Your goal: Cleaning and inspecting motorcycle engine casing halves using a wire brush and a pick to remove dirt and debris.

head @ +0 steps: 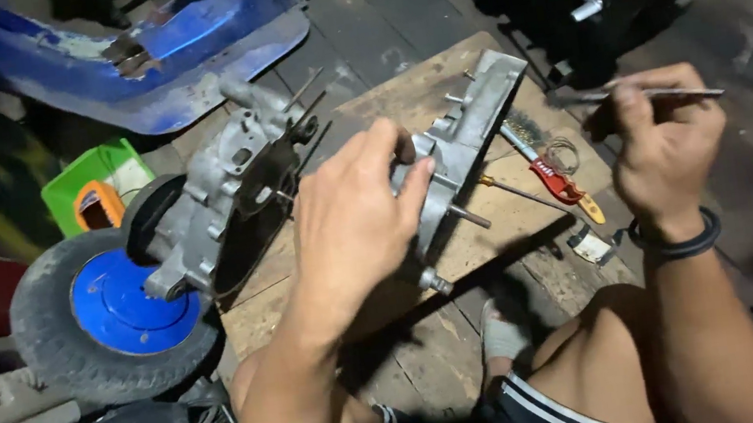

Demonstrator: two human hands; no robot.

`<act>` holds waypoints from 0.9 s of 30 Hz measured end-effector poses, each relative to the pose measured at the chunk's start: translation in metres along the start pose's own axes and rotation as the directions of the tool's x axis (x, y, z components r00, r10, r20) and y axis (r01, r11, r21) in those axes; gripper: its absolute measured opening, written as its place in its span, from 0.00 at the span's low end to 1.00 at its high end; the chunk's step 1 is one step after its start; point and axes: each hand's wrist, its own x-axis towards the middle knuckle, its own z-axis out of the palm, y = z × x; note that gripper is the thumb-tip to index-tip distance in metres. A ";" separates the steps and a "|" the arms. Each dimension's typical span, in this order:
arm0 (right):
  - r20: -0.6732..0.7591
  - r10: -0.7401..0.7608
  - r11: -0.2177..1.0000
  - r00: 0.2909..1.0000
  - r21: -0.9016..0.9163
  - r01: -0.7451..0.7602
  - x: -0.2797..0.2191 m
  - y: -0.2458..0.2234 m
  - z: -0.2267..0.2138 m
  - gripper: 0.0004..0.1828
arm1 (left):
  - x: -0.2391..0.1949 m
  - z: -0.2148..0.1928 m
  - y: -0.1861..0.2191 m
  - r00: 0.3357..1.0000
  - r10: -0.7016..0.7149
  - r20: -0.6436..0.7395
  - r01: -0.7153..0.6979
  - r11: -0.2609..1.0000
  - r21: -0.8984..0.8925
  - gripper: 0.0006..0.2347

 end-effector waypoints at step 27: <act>0.229 0.029 0.998 0.973 -0.064 -0.015 0.026 -0.027 0.017 0.09 | -0.025 0.008 0.030 0.996 0.079 0.040 -0.079 0.997 0.008 0.07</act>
